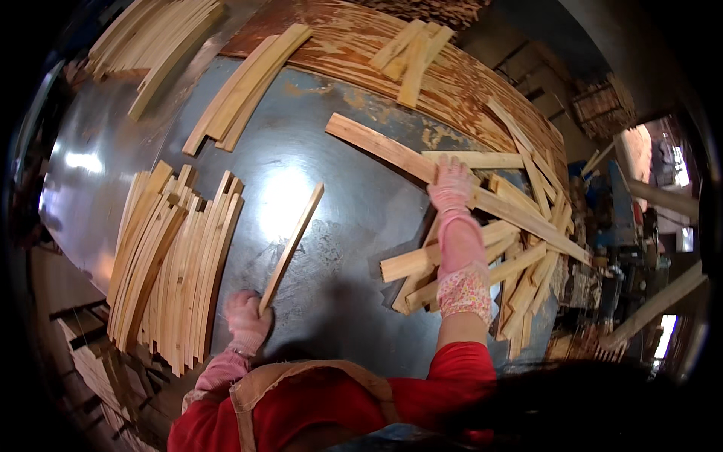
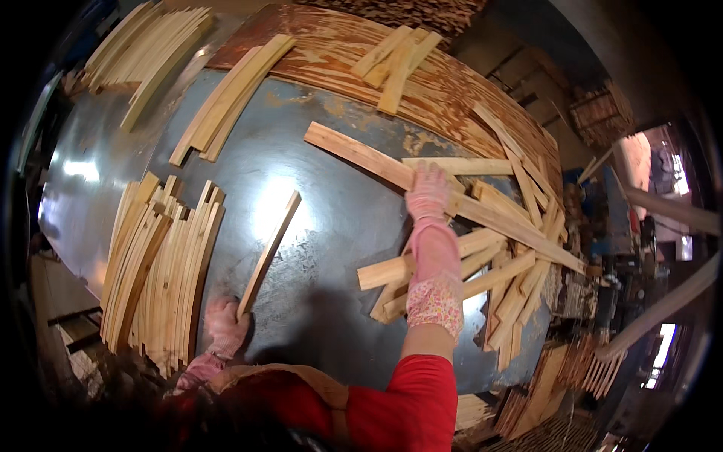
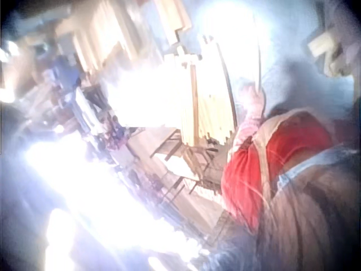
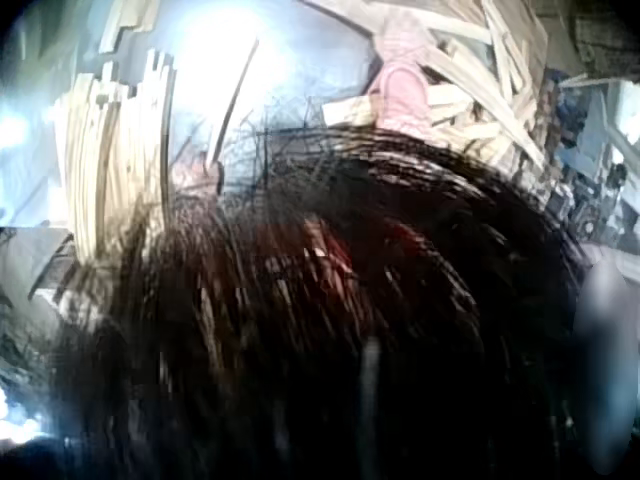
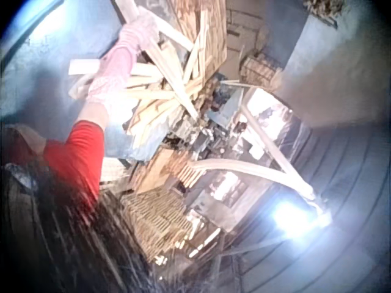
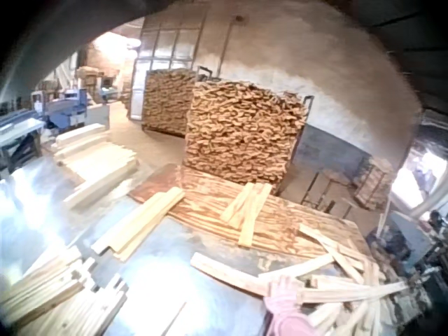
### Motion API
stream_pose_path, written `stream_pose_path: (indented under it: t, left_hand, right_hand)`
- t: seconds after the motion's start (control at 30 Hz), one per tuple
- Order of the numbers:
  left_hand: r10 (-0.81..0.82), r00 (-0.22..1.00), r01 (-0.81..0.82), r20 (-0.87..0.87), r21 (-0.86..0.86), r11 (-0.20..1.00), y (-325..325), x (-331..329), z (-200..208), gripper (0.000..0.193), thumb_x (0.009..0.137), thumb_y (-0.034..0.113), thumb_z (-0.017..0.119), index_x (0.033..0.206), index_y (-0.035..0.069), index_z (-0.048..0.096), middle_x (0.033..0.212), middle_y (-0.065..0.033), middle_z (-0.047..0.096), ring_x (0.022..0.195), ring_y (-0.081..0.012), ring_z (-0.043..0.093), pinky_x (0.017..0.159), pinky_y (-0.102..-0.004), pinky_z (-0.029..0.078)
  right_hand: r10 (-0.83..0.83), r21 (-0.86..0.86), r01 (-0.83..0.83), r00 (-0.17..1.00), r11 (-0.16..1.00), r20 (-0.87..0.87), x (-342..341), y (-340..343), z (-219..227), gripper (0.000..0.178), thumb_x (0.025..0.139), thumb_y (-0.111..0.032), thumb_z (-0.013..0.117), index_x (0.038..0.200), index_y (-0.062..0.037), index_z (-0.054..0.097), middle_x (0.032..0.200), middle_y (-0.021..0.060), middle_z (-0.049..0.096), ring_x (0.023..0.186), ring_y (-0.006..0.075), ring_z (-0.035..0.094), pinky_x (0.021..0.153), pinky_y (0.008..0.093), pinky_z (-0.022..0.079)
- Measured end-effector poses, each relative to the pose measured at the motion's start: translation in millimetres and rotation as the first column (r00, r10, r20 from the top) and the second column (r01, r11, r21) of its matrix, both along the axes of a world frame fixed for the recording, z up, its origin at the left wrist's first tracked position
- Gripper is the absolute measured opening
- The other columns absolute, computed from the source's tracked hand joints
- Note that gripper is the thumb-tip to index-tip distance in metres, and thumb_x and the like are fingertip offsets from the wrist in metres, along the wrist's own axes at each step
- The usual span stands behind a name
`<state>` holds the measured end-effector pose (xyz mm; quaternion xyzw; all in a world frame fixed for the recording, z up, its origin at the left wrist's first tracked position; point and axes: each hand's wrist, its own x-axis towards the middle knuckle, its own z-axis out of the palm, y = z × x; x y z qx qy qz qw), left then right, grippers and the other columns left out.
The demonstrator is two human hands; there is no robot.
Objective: The person sorts and stacks thin wooden planks on a metal table. They pick up planks from a pile, align them, and place them into a neat stack. The camera is extremely unstable, frequently obscuring the view of the hands and the task.
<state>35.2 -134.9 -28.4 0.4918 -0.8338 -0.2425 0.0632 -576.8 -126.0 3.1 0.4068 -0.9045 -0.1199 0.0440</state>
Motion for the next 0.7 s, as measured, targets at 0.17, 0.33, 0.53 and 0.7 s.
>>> stream_pose_path:
  t: [0.17,0.33,0.53,0.7]
  left_hand:
    - [0.194,0.951,-0.084,0.24,-0.404,0.911,-7,90,-2,0.073,0.082,0.021,0.082,0.149,0.01,0.056,0.158,-0.0203,0.048,0.143,-0.0458,0.047,0.124,-0.0622,0.033]
    - [0.079,0.997,-0.065,0.01,-0.476,0.877,-32,62,21,0.071,0.08,0.016,0.083,0.146,0.009,0.057,0.148,-0.0213,0.056,0.137,-0.0463,0.053,0.117,-0.0588,0.042]
    - [-0.142,0.903,0.104,-0.405,-0.116,0.988,0,-49,1,0.041,0.086,0.016,0.082,0.125,0.011,0.071,0.118,-0.0134,0.076,0.112,-0.0379,0.069,0.097,-0.0516,0.055]
    - [-0.23,0.889,0.244,-0.396,-0.015,0.97,14,-69,-4,0.035,0.088,0.019,0.079,0.123,0.013,0.073,0.117,-0.0123,0.077,0.112,-0.037,0.07,0.099,-0.0505,0.053]
  right_hand:
    - [0.035,0.057,-0.044,0.99,0.997,0.137,-8,-14,-16,0.042,0.094,-0.031,0.072,0.132,-0.0164,0.064,0.125,0.0186,0.072,0.118,0.0416,0.069,0.103,0.0529,0.056]
    - [0.008,0.079,-0.043,0.918,0.996,0.397,67,21,-6,0.042,0.097,-0.036,0.065,0.13,-0.0098,0.067,0.121,0.0241,0.076,0.114,0.0405,0.073,0.1,0.0525,0.057]
    - [0.22,0.151,-0.392,0.748,0.907,0.626,202,42,-25,0.037,0.102,-0.033,0.058,0.13,-0.0128,0.071,0.122,0.0182,0.076,0.117,0.0389,0.071,0.103,0.053,0.055]
    - [0.372,-0.09,-0.362,0.912,0.928,0.172,128,40,14,0.061,0.091,-0.037,0.073,0.147,-0.0166,0.06,0.127,0.0177,0.07,0.124,0.0379,0.065,0.109,0.051,0.051]
